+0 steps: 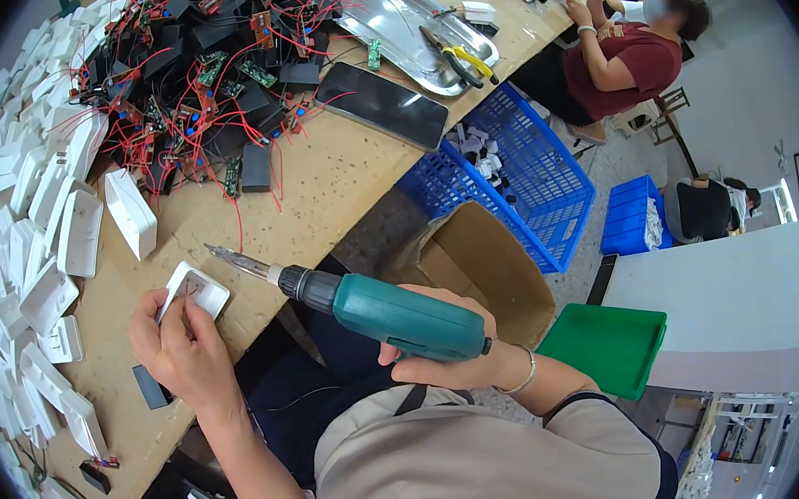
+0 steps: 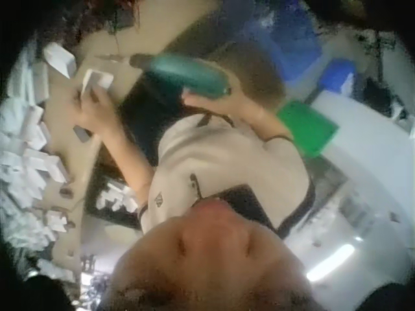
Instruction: Soldering electrical wires onto small circuit boards housed in plastic containers at an assembly workstation.
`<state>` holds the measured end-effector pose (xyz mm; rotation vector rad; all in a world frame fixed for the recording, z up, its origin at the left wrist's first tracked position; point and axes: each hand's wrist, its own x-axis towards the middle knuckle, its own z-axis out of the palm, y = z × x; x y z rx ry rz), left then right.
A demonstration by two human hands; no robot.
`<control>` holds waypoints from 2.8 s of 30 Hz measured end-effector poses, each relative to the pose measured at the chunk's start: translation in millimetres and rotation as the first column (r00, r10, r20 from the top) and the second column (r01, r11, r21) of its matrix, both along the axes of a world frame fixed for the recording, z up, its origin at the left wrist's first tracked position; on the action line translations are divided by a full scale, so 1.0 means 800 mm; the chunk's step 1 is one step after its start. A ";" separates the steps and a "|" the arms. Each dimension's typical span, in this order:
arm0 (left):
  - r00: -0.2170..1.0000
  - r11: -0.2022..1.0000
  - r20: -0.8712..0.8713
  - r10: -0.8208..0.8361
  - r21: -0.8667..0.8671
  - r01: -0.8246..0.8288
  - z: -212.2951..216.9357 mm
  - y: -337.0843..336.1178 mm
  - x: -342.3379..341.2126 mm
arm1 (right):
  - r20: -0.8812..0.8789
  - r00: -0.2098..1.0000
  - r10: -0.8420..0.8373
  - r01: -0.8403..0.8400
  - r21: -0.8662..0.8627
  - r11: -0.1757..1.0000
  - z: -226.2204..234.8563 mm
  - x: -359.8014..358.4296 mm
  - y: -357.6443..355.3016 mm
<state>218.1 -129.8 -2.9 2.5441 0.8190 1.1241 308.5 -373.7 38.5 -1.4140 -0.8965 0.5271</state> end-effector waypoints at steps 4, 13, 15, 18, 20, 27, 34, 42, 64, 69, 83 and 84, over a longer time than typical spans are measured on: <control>1.000 1.000 -0.019 0.000 0.001 0.000 0.003 -0.001 -0.002 | -0.015 0.999 -0.041 0.041 0.006 0.999 -0.002 -0.006 -0.002; 0.999 0.999 0.012 -0.052 0.012 0.052 0.015 -0.004 -0.023 | -0.138 0.990 -0.008 -0.011 -0.136 0.991 -0.015 -0.006 -0.020; 0.999 0.999 0.011 -0.033 0.035 0.033 0.020 -0.005 -0.018 | -0.217 0.947 -0.238 0.233 -0.051 0.971 0.004 -0.018 -0.008; 0.994 0.997 -0.097 -0.056 -0.050 0.051 0.021 0.002 -0.025 | -0.204 0.950 -0.237 0.237 -0.028 0.971 -0.009 -0.012 -0.010; 0.974 0.968 -0.191 -0.123 -0.240 0.075 0.027 0.001 -0.033 | -0.128 0.964 -0.235 0.237 -0.001 0.971 -0.013 -0.008 -0.010; 0.983 0.939 -0.002 -0.183 -0.297 0.174 0.014 0.022 -0.063 | -0.096 0.975 -0.199 0.203 0.031 0.979 -0.017 -0.023 -0.004; 0.783 0.278 0.616 0.084 -0.769 0.575 0.065 0.047 -0.172 | 0.003 0.999 -0.052 0.051 0.138 0.989 -0.018 -0.003 -0.002; 0.583 0.295 0.679 0.446 -0.727 0.621 -0.022 0.007 -0.439 | 0.068 0.998 0.006 -0.016 0.147 0.989 -0.007 -0.001 0.040; 0.973 0.882 0.059 -0.222 -0.414 0.227 0.081 0.079 -0.092 | -0.130 0.987 -0.093 0.119 0.217 0.969 -0.012 0.001 0.044; 0.975 0.949 -0.221 -0.030 -0.313 -0.042 0.028 0.115 0.032 | -0.154 0.972 -0.179 0.211 0.226 0.951 -0.025 0.013 0.024; 0.937 0.941 -0.084 -0.339 -0.030 0.337 0.024 0.090 -0.007 | -0.260 0.934 -0.244 0.305 0.227 0.925 -0.039 0.036 0.007; 0.913 0.926 -0.172 -0.370 0.016 0.378 0.023 0.086 -0.013 | -0.271 0.933 -0.237 0.301 0.225 0.927 -0.040 0.036 0.007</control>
